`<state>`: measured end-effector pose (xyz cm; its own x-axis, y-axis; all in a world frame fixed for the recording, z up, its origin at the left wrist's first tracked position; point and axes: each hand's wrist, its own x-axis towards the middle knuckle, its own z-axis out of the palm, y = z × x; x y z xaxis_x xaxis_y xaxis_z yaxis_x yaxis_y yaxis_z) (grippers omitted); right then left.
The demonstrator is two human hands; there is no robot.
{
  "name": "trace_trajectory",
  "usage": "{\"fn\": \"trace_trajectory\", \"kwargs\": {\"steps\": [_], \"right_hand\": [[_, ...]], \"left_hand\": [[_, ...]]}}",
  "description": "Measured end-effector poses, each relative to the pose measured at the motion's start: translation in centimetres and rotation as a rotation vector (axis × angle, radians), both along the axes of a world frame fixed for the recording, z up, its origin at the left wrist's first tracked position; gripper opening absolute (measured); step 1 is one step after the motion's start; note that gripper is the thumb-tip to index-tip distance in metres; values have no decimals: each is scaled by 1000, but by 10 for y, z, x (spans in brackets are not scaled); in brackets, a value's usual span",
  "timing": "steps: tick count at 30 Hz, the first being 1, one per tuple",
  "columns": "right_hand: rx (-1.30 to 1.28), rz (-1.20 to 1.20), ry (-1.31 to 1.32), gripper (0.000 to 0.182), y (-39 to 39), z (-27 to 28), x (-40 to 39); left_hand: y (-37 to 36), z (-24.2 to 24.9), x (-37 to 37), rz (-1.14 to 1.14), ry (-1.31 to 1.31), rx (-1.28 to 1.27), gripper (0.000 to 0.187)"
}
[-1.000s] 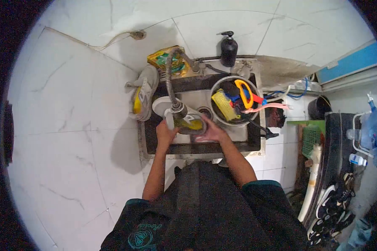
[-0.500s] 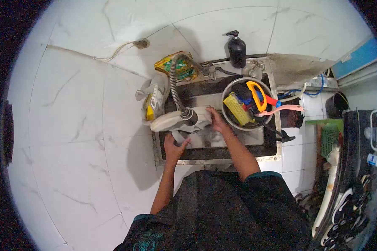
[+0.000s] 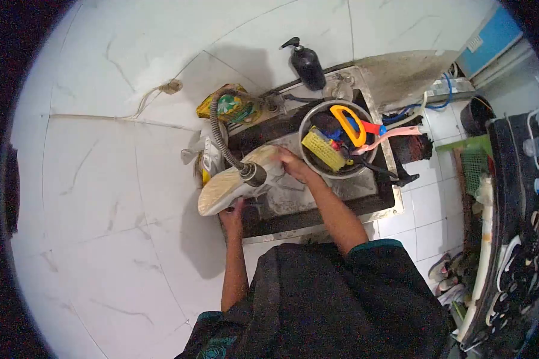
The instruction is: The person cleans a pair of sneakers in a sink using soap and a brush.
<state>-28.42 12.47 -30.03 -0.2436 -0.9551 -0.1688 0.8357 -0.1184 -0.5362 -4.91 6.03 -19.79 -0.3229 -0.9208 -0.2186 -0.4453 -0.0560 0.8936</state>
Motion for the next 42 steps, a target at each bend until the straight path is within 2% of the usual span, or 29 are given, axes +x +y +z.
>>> {"fn": "trace_trajectory", "kwargs": {"steps": [2, 3, 6, 7, 8, 9, 11, 13, 15, 16, 19, 21, 23, 24, 25, 27, 28, 30, 32, 34, 37, 39, 42], "right_hand": [[37, -19, -130, 53, -9, 13, 4], [363, -200, 209, 57, -22, -1, 16], [518, -453, 254, 57, -23, -5, 31], [527, -501, 274, 58, -41, -61, 41], [591, -606, 337, 57, -49, -74, 48], [655, -709, 400, 55, -53, -70, 53], [701, -751, 510, 53, -46, -66, 57], [656, -639, 598, 50, -25, -13, 44], [665, -794, 703, 48, -33, -15, 51], [669, -874, 758, 48, -37, -17, 53], [595, -883, 744, 48, -38, -13, 55], [569, -875, 761, 49, -40, -13, 56], [577, -838, 647, 49, -45, -17, 59], [590, -804, 520, 48, -47, -18, 64], [599, -769, 396, 48, -49, -19, 67], [689, -880, 788, 49, -48, -21, 80], [729, -933, 989, 49, -45, -12, 83], [645, -805, 789, 47, -17, 21, 84], [637, -661, 587, 47, -8, 22, 80], [698, -508, 383, 48, -19, -12, 74], [736, -601, 683, 46, -2, 2, 72], [674, -619, 688, 46, 19, 36, 66], [680, -740, 798, 42, 44, 56, 65]], "left_hand": [[9, 7, -8, 44, 1, 6, 75], [11, 4, -10, 48, 7, -16, 74], [12, -12, -12, 32, 65, -85, 72], [14, -8, -14, 33, 54, -69, 72], [16, 0, -17, 35, 42, -54, 72], [18, 5, -18, 38, 30, -39, 72], [19, 1, -14, 26, 32, -53, 71], [19, 1, -10, 16, 43, -65, 71], [24, 7, -12, 9, 60, -67, 71], [28, 14, -14, 20, -17, -77, 72], [34, 27, -15, 33, -123, -110, 74], [29, 14, -7, 11, -30, -132, 77], [19, -32, 12, 77, -19, -202, 73], [16, -45, 19, 111, -14, -236, 72], [23, -42, 11, 131, 104, -247, 71], [40, -42, -12, 172, 346, -269, 69], [38, -44, -18, 178, 371, -237, 69], [38, -50, -26, 194, 415, -162, 67], [36, -48, -47, 268, 595, -97, 74], [27, -51, -69, 356, 748, -29, 81], [17, -52, -94, 464, 889, 99, 86], [26, -45, -110, 472, 930, 221, 87], [28, -81, -113, 457, 1090, 343, 88]]}}
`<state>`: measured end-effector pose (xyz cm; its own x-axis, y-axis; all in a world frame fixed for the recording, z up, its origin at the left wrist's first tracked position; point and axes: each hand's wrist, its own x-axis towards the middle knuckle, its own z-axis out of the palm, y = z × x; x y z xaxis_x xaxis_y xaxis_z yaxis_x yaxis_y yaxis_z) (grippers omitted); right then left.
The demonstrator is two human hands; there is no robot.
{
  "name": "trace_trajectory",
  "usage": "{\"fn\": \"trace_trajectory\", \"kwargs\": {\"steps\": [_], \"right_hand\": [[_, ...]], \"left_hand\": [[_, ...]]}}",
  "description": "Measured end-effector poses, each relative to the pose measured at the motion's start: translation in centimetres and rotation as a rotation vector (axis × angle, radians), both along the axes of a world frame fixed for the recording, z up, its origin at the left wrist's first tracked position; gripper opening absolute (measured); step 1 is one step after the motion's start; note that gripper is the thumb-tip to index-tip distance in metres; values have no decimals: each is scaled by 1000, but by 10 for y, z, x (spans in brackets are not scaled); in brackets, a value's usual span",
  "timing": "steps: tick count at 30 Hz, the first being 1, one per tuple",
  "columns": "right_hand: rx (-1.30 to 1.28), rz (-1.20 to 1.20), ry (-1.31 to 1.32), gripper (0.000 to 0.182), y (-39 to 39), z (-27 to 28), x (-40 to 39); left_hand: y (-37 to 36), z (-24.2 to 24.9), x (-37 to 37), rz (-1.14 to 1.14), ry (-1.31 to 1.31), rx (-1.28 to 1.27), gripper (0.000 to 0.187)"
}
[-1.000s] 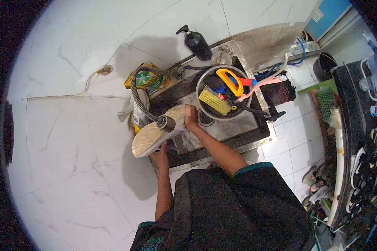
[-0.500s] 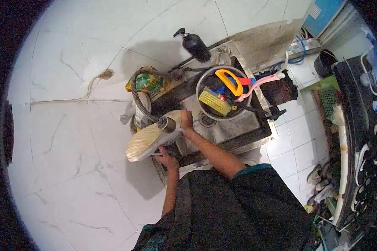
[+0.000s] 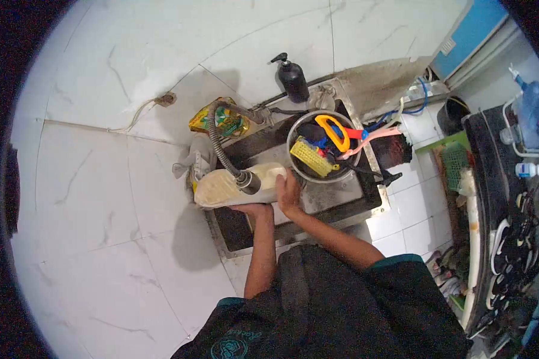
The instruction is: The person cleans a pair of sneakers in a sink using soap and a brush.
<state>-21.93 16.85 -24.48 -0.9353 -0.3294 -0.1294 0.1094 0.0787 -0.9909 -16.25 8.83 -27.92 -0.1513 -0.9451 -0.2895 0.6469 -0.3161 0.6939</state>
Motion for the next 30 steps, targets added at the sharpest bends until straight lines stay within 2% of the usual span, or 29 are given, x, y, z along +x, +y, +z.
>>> {"fn": "trace_trajectory", "kwargs": {"steps": [2, 3, 7, 10, 12, 15, 18, 21, 24, 27, 30], "right_hand": [[75, -64, 78, 42, 16, -4, -4], [-55, 47, -23, 40, 27, -1, -10], [-115, 43, -46, 37, 46, 8, -8], [22, 41, 74, 37, 63, 19, -5], [13, 74, 93, 42, 77, 30, -2], [66, 138, 162, 50, 95, 29, 0], [136, 205, 206, 56, 108, 28, -2], [230, 242, 200, 57, 112, 31, 2], [275, 271, 161, 56, 109, 31, 4], [299, 302, 161, 55, 107, 29, 7], [277, 332, 99, 56, 104, 34, 8]], "left_hand": [[18, 23, -14, 1, -40, 7, 86], [26, 30, -19, 4, -61, 12, 85], [37, 30, -22, -51, 62, 107, 79], [37, 18, -21, -147, 115, 148, 74], [46, 6, -15, -224, 138, 194, 71], [56, -24, -7, -451, 302, 198, 67], [76, -34, -7, -364, 138, 403, 65], [82, -63, -11, -398, -74, 367, 62], [80, -106, 1, -491, 113, 407, 59], [81, -148, 13, -647, 693, 330, 59], [81, -169, 11, -668, 778, 409, 58]]}}
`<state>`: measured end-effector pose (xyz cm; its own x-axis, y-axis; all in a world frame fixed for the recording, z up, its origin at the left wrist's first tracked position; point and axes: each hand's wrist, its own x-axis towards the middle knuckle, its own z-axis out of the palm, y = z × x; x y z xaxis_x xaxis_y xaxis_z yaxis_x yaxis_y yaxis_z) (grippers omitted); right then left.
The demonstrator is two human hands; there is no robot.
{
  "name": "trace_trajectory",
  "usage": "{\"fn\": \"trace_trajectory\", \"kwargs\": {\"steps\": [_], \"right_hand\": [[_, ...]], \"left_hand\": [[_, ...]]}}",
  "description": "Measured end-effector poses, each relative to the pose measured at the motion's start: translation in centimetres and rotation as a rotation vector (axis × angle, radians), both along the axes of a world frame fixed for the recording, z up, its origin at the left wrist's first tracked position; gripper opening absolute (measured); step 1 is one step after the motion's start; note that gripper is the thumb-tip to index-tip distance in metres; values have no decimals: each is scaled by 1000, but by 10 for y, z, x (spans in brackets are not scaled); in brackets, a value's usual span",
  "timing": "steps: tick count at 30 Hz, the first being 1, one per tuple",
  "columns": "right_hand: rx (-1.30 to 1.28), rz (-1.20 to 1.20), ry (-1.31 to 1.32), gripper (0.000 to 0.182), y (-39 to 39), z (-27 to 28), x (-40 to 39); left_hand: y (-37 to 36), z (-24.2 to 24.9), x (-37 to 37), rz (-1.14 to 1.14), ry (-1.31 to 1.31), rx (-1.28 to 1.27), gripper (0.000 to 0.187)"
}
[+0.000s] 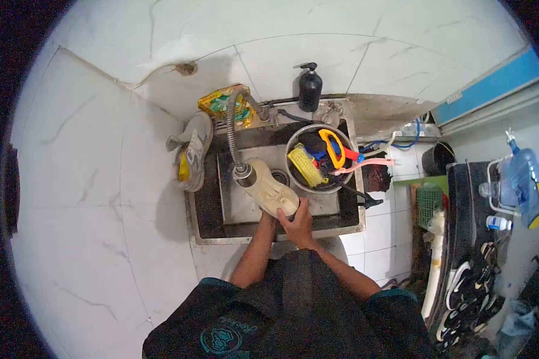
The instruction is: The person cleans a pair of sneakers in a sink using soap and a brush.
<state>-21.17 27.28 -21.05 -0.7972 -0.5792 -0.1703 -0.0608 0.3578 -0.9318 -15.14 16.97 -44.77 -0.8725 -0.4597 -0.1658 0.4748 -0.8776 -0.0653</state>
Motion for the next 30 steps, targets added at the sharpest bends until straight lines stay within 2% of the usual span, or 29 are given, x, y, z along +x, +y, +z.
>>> {"fn": "trace_trajectory", "kwargs": {"steps": [3, 4, 6, 8, 9, 12, 14, 16, 17, 18, 19, 20, 23, 26, 29, 30], "right_hand": [[61, 33, -51, 66, 0, -5, -6], [132, 61, -29, 71, 0, -10, -11], [215, 114, 38, 78, -4, -9, -19], [237, 166, 118, 83, -12, -1, -22], [260, 176, 76, 82, -13, -3, -26], [276, 181, -74, 78, -14, -20, -45], [225, 135, -216, 76, -8, -35, -52], [313, 93, -223, 75, 3, -79, -59], [252, 97, -283, 74, 1, -40, -55], [192, 101, -343, 74, -2, -14, -53], [215, 44, -349, 72, 7, -58, -56], [215, 81, -322, 76, 10, -56, -57], [278, 164, -164, 84, 15, -54, -61], [268, 184, -60, 85, 10, -10, -51], [348, 247, 74, 90, 21, -41, -57], [358, 265, 120, 91, 21, -41, -56]], "left_hand": [[-14, -3, -12, 229, -798, -60, 59], [-17, 24, -15, 229, -966, -145, 60], [-22, 121, -21, 223, -1303, -313, 63], [-25, 156, -19, 255, -1286, -375, 71], [-28, 163, -17, 273, -1280, -408, 75], [-52, 114, 3, -111, -1358, -593, 89], [-64, 122, 6, -106, -1252, -602, 95], [-82, 114, 13, -167, -1071, -613, 96], [-83, 166, 11, -241, -1008, -565, 99], [-89, 154, 8, -249, -1042, -599, 100], [-97, 129, 7, -260, -1076, -633, 100], [-102, 104, 5, -274, -1110, -666, 101], [-109, 66, -8, -222, -1034, -462, 102], [-100, 96, -18, -56, -1025, -299, 100], [-93, 103, -30, 125, -1083, -314, 97], [-91, 105, -31, 111, -1171, -290, 96]]}}
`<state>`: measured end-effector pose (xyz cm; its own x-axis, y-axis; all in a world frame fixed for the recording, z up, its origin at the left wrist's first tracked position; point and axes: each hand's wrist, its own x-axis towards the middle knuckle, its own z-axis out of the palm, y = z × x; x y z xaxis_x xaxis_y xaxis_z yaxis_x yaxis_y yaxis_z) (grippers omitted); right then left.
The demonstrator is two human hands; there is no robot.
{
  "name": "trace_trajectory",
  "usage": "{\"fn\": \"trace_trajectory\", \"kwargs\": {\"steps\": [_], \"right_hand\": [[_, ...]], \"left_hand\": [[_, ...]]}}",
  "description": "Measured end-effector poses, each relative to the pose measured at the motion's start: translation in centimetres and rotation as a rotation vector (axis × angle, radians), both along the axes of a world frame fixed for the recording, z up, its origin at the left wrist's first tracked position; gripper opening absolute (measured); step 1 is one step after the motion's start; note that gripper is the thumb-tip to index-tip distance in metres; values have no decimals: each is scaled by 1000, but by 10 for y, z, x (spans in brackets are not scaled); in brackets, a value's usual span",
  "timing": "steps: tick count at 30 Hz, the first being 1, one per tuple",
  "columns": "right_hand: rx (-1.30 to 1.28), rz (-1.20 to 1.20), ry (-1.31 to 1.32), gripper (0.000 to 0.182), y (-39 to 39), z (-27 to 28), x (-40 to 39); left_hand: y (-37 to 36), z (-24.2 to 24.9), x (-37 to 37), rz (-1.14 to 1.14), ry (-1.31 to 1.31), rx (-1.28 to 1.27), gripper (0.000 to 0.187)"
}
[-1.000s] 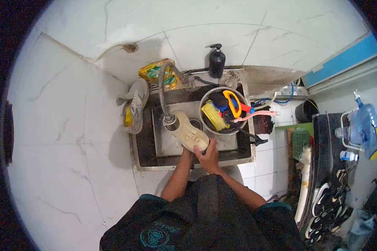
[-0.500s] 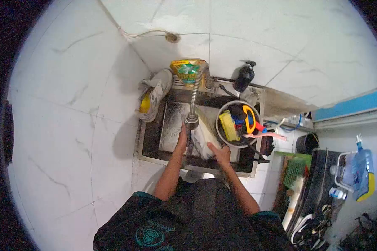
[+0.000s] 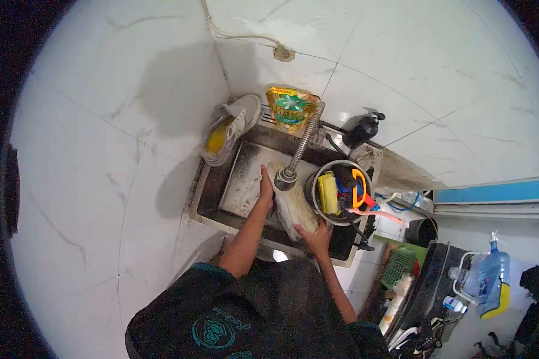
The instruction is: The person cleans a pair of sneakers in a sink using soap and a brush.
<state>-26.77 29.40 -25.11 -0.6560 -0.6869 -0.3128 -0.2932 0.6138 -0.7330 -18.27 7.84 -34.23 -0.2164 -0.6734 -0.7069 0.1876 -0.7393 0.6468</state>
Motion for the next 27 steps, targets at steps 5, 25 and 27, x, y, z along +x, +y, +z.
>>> {"fn": "trace_trajectory", "kwargs": {"steps": [5, 25, 27], "right_hand": [[-15, 34, 39, 93, -2, 30, 8], [-69, -120, -289, 76, 27, -26, -5], [-143, -173, -489, 71, 30, -50, -6]], "left_hand": [[4, 9, -9, 9, -326, -20, 90], [28, 57, 2, -162, -378, -246, 69], [30, 33, 19, -355, -467, -368, 71]]}}
